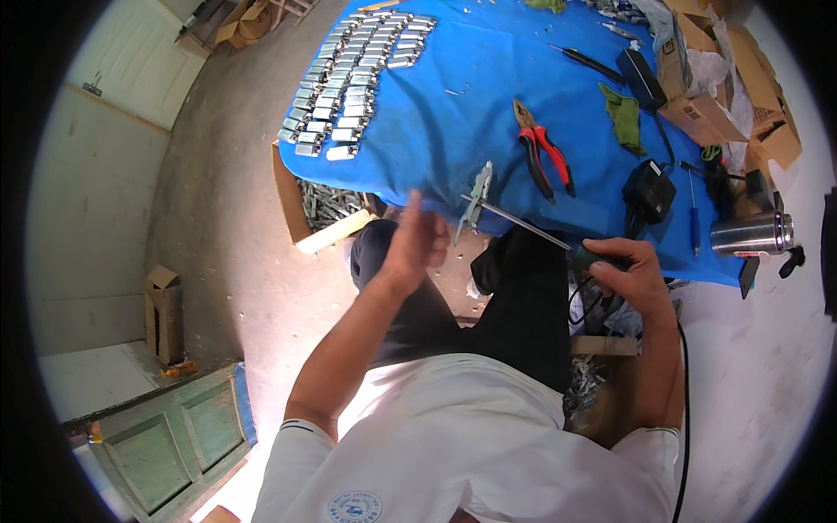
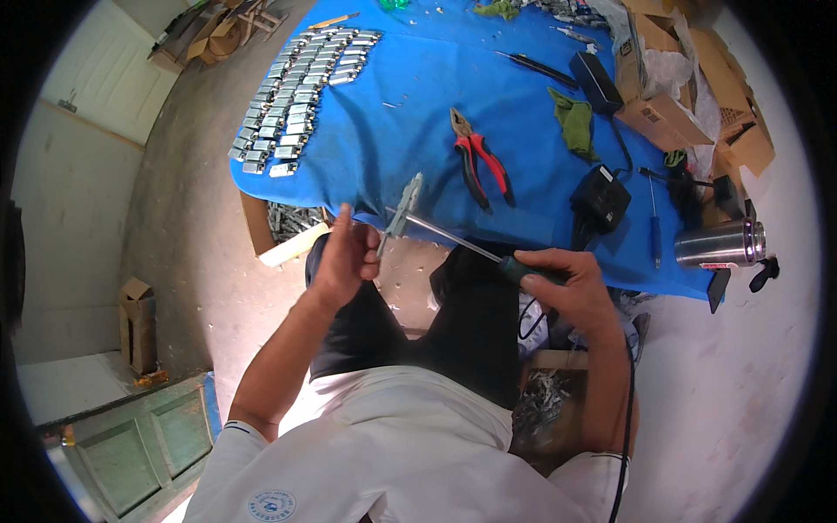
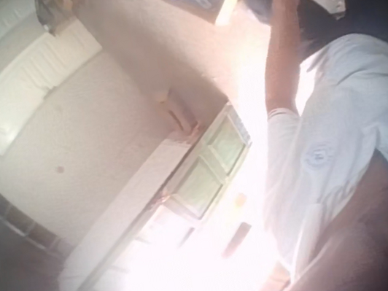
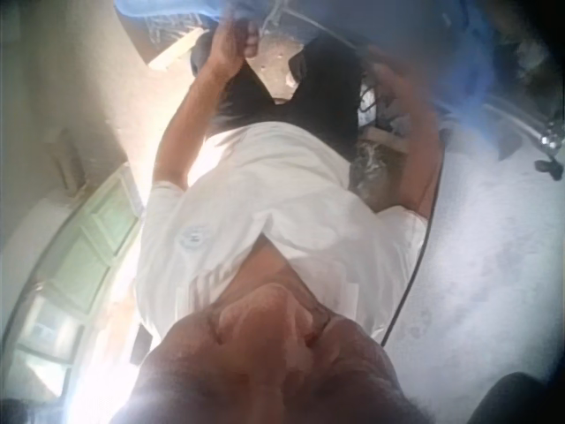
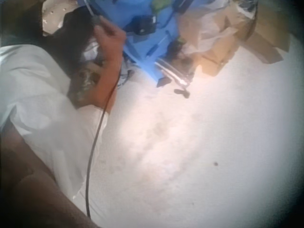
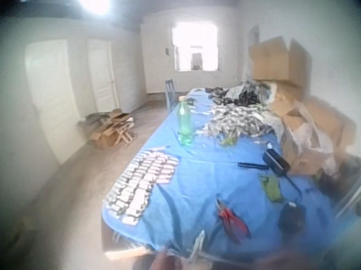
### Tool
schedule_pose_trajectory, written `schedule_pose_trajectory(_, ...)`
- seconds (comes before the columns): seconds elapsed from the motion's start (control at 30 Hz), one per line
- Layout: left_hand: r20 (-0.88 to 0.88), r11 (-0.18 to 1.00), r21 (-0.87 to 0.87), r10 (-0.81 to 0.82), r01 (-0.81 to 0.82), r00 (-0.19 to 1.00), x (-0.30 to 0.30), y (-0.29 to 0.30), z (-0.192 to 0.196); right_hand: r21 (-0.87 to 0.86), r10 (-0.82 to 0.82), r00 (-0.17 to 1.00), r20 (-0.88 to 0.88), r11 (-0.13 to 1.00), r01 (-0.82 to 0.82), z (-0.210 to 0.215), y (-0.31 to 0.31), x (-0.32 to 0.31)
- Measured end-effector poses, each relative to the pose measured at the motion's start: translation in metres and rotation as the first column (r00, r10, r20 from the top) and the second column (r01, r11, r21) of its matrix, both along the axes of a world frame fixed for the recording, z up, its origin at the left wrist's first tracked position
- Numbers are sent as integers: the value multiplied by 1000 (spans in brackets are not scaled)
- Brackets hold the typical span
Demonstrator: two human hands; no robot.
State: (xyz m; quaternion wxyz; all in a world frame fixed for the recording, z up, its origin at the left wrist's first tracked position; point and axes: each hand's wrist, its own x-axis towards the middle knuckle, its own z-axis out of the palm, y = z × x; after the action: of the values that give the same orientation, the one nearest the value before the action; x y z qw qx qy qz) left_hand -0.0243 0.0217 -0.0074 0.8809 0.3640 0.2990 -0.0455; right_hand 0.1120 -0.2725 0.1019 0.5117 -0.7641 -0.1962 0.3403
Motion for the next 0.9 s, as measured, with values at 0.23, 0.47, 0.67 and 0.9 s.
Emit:
schedule_pose_trajectory(0.23, 57, 990, 41, -136, 134, 989, -5, 11, 22, -74, 332, 942, -49, 939, -335, 25, -1, 15)
schedule_pose_trajectory(0.47, -86, 863, 355, -352, 359, 932, -15, -9, 14, -4, 518, 855, -20, 855, -519, 23, -4, 19)
schedule_pose_trajectory(0.67, -119, 788, 449, -415, 422, 902, -36, -17, 2, -15, 554, 829, -74, 831, -557, 17, -13, 14)
schedule_pose_trajectory(0.9, 76, 834, 315, -498, 453, 864, -42, -47, 9, -35, 578, 806, -123, 810, -586, 21, -11, 13)
